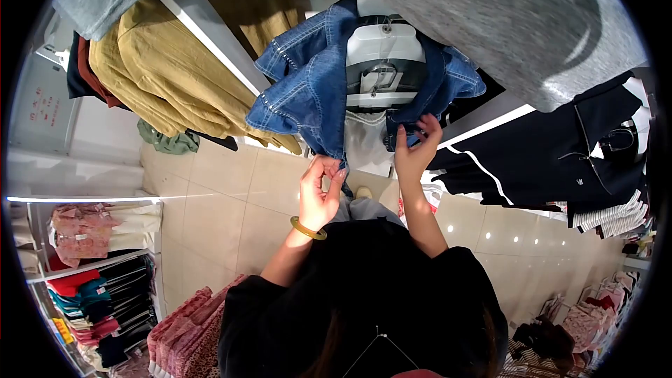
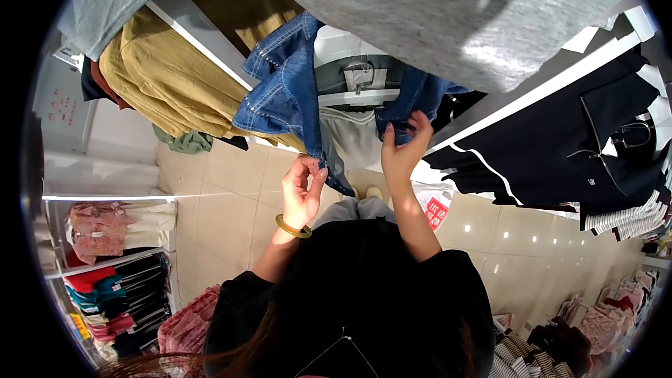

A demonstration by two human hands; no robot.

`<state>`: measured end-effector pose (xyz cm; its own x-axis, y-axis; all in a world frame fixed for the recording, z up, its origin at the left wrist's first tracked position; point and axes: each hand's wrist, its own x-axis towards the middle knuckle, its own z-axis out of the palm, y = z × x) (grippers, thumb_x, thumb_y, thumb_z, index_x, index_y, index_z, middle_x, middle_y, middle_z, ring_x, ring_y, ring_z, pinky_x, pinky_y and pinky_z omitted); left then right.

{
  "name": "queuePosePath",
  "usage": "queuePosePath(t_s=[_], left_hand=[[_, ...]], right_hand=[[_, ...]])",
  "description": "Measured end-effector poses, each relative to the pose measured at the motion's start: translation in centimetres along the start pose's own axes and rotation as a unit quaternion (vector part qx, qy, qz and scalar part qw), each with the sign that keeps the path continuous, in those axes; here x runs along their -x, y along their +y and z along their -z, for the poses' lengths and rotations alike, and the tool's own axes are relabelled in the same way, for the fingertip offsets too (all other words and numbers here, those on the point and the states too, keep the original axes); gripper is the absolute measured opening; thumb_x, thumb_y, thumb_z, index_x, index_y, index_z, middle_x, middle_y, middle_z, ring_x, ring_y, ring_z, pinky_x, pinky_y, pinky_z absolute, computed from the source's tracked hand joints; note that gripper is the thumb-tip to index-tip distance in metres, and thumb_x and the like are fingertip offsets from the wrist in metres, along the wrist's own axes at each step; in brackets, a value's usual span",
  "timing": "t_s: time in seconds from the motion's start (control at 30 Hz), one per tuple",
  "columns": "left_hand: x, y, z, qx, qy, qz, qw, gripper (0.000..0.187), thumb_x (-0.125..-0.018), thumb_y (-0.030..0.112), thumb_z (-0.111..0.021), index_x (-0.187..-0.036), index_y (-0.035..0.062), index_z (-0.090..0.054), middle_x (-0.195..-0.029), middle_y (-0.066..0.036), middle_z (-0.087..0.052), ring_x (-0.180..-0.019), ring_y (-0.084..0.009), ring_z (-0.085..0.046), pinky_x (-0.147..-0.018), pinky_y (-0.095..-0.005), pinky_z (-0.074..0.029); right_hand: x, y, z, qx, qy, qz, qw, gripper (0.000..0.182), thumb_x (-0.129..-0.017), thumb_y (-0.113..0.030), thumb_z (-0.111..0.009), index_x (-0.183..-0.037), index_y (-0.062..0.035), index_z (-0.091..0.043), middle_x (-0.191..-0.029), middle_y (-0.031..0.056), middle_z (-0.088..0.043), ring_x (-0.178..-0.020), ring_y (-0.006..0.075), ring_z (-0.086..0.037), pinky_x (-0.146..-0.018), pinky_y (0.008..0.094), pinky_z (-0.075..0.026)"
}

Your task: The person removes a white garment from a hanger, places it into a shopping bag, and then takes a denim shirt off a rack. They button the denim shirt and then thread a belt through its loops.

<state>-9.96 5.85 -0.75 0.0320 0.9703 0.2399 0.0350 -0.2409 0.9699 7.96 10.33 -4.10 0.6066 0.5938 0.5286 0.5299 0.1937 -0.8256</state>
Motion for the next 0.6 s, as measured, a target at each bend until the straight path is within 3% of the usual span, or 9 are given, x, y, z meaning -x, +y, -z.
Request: queuePosePath(t_s=[0.03, 0.07, 0.1, 0.17, 0.23, 0.33, 0.43, 0.6], left_hand=[[0.0, 0.0, -0.1, 0.000, -0.004, -0.001, 1.000, 0.008, -0.077, -0.008, -0.058, -0.082, -0.0038, -0.054, -0.073, -0.005, -0.049, -0.066, -0.0122, -0.045, -0.064, -0.0229, -0.039], [0.0, -0.1, -0.1, 0.001, -0.007, -0.001, 1.000, 0.008, -0.077, -0.008, -0.058, -0.082, -0.0038, -0.054, -0.073, -0.005, -0.049, -0.066, -0.0122, -0.045, -0.064, -0.0229, -0.039], [-0.1, -0.3, -0.2, 0.002, -0.009, -0.004, 1.000, 0.008, -0.077, -0.008, -0.058, -0.082, -0.0039, -0.053, -0.073, -0.005, -0.049, -0.066, -0.0123, -0.045, -0.064, -0.0228, -0.039], [-0.2, -0.5, -0.3, 0.004, -0.011, -0.008, 1.000, 0.008, -0.077, -0.008, -0.057, -0.082, -0.0040, -0.053, -0.073, -0.005, -0.049, -0.066, -0.0123, -0.045, -0.064, -0.0228, -0.039], [-0.2, -0.6, -0.4, 0.003, -0.010, 0.002, 1.000, 0.007, -0.077, -0.008, -0.057, -0.082, -0.0040, -0.053, -0.072, -0.005, -0.049, -0.066, -0.0124, -0.045, -0.064, -0.0227, -0.039], [-0.2, -0.5, -0.3, -0.002, -0.009, -0.003, 1.000, 0.008, -0.077, -0.008, -0.057, -0.083, -0.0041, -0.053, -0.072, -0.005, -0.049, -0.066, -0.0122, -0.045, -0.064, -0.0227, -0.039], [-0.3, -0.4, -0.2, 0.004, -0.008, 0.001, 1.000, 0.009, -0.078, -0.008, -0.057, -0.085, -0.0040, -0.053, -0.072, -0.005, -0.049, -0.067, -0.0115, -0.045, -0.065, -0.0225, -0.039], [-0.3, -0.1, -0.1, 0.006, 0.003, 0.009, 1.000, 0.009, -0.078, -0.008, -0.057, -0.085, -0.0037, -0.054, -0.073, -0.004, -0.050, -0.067, -0.0106, -0.046, -0.065, -0.0220, -0.039]], right_hand=[[-0.2, 0.5, 0.3, -0.061, -0.064, -0.084, 0.993, 0.042, -0.071, 0.002, -0.064, -0.110, 0.0021, -0.048, -0.097, 0.0129, -0.057, -0.091, 0.0263, -0.056, -0.080, 0.0331, -0.045], [-0.3, 1.2, 0.4, -0.091, -0.111, -0.062, 0.988, 0.036, -0.071, 0.005, -0.062, -0.105, 0.0024, -0.051, -0.088, 0.0122, -0.058, -0.080, 0.0252, -0.059, -0.073, 0.0318, -0.047], [-0.4, 1.1, 0.5, -0.089, -0.108, -0.062, 0.988, 0.036, -0.071, 0.005, -0.062, -0.105, 0.0024, -0.051, -0.088, 0.0122, -0.058, -0.080, 0.0252, -0.059, -0.073, 0.0318, -0.047], [-0.7, 0.7, 0.6, -0.068, -0.190, 0.002, 0.979, 0.030, -0.069, 0.008, -0.060, -0.098, 0.0009, -0.056, -0.085, 0.0130, -0.057, -0.077, 0.0273, -0.059, -0.070, 0.0296, -0.046], [-1.4, 0.4, 0.2, -0.067, -0.201, 0.050, 0.976, 0.024, -0.067, 0.009, -0.060, -0.090, 0.0011, -0.059, -0.085, 0.0141, -0.055, -0.078, 0.0302, -0.057, -0.069, 0.0304, -0.046], [-1.9, -0.4, -0.2, 0.078, -0.244, 0.121, 0.959, 0.016, -0.068, 0.001, -0.063, -0.084, 0.0018, -0.061, -0.090, 0.0170, -0.053, -0.083, 0.0344, -0.053, -0.069, 0.0393, -0.047], [-2.0, 0.2, -1.3, 0.125, -0.231, 0.161, 0.951, 0.022, -0.071, -0.005, -0.068, -0.091, -0.0005, -0.062, -0.096, 0.0209, -0.055, -0.083, 0.0387, -0.055, -0.073, 0.0414, -0.047], [-2.1, 0.8, -2.2, 0.173, -0.266, 0.171, 0.933, 0.023, -0.070, -0.005, -0.066, -0.091, 0.0026, -0.061, -0.096, 0.0249, -0.054, -0.088, 0.0409, -0.055, -0.073, 0.0443, -0.047]])
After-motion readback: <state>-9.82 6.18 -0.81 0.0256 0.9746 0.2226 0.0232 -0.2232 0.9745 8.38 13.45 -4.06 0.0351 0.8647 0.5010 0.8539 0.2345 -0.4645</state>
